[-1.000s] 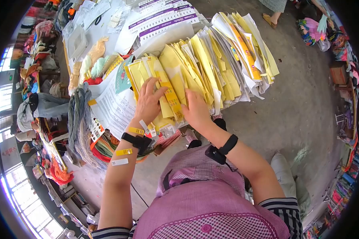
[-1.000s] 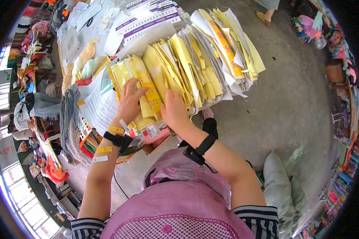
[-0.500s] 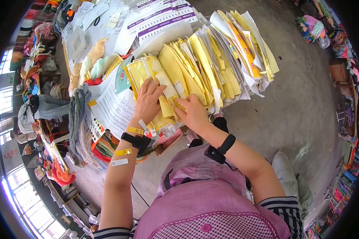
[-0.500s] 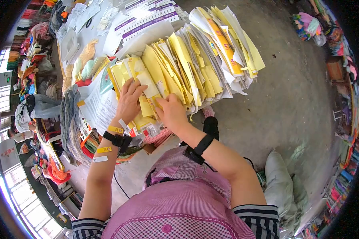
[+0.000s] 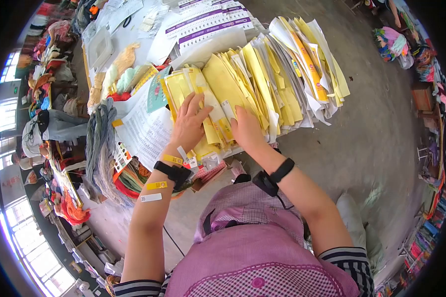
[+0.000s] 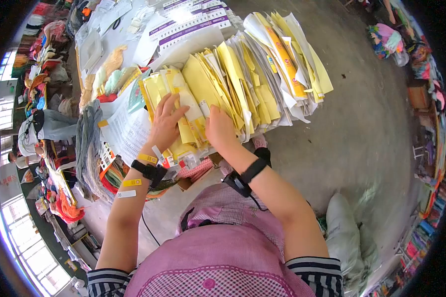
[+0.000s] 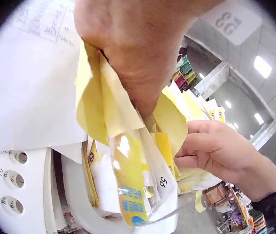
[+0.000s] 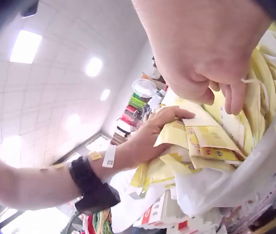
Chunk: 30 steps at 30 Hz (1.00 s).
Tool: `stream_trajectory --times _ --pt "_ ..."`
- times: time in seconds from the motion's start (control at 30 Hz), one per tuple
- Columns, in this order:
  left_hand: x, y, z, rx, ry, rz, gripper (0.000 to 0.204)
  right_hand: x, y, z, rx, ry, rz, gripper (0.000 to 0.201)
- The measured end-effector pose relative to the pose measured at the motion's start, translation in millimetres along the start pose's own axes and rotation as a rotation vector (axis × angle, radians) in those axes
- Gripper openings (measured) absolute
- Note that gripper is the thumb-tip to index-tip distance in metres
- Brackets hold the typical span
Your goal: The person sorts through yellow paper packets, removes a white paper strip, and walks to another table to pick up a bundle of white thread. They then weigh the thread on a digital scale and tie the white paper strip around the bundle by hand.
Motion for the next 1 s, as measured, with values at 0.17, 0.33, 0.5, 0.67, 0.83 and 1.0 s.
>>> stream_trajectory --times 0.17,0.33,0.5,0.67,0.83,1.0 --pt "-3 -4 1 -0.085 -0.051 -0.165 0.041 -23 8 -16 0.174 -0.226 -0.041 0.017" --pt "-3 -1 2 0.033 -0.12 -0.041 0.033 -23 15 -17 0.299 -0.265 -0.038 0.016" --pt "-2 -5 1 0.07 -0.13 -0.003 0.034 -18 7 3 0.125 -0.157 -0.082 0.011" --pt "-7 7 -2 0.148 0.049 0.105 0.031 -20 8 11 -0.083 -0.11 -0.102 0.013" --pt "-13 6 -18 0.172 0.125 0.143 0.029 -23 14 7 -0.365 -0.225 -0.182 0.017" --pt "-13 4 -25 0.142 0.073 0.139 0.024 -20 3 8 -0.282 -0.135 -0.031 0.016"
Point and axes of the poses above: each hand's wrist, its own x-axis away from the middle knuckle, its own z-axis out of the back of the hand, y = z × x, the point moved 2 cm from there along -x, towards the middle knuckle, and after that the axes turned 1 degree about y, right-handed, at the moved point
